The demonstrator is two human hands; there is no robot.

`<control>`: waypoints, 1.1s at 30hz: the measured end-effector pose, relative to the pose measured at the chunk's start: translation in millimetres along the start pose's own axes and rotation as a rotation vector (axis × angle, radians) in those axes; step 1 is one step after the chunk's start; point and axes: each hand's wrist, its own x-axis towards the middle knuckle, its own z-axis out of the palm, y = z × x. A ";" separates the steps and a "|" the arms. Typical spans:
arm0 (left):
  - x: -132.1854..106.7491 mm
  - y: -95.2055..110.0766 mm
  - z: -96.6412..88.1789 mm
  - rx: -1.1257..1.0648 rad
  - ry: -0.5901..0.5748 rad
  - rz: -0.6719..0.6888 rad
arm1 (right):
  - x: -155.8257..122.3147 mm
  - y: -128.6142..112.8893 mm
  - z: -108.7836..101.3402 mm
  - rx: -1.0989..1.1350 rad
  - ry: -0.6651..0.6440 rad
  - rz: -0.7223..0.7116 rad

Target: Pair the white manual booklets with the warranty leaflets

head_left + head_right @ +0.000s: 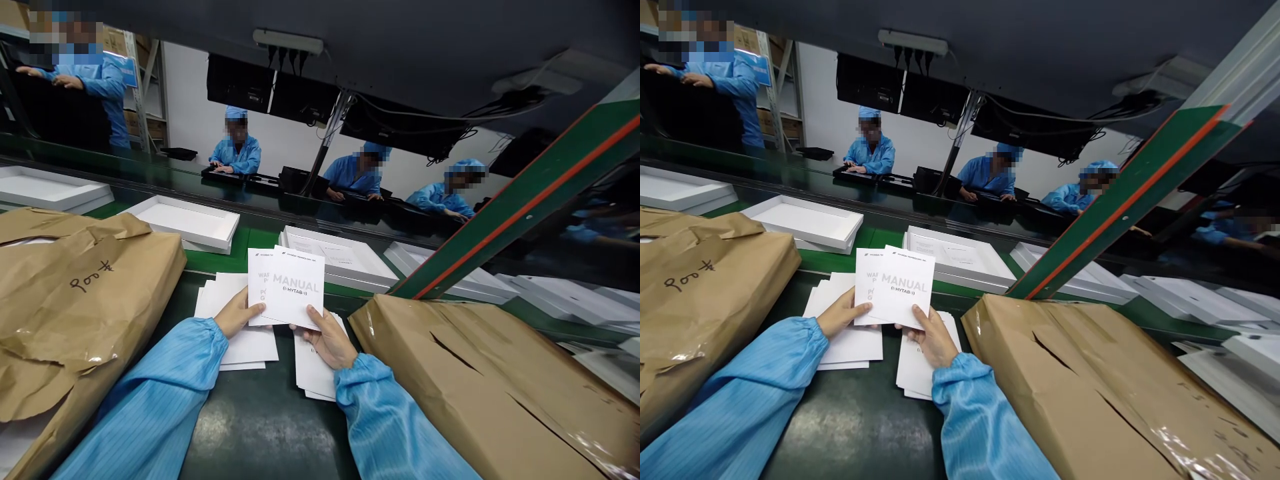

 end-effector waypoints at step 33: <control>-2.1 -0.2 0.2 0.106 0.062 0.004 | -0.2 9.4 1.5 -0.421 0.030 -0.068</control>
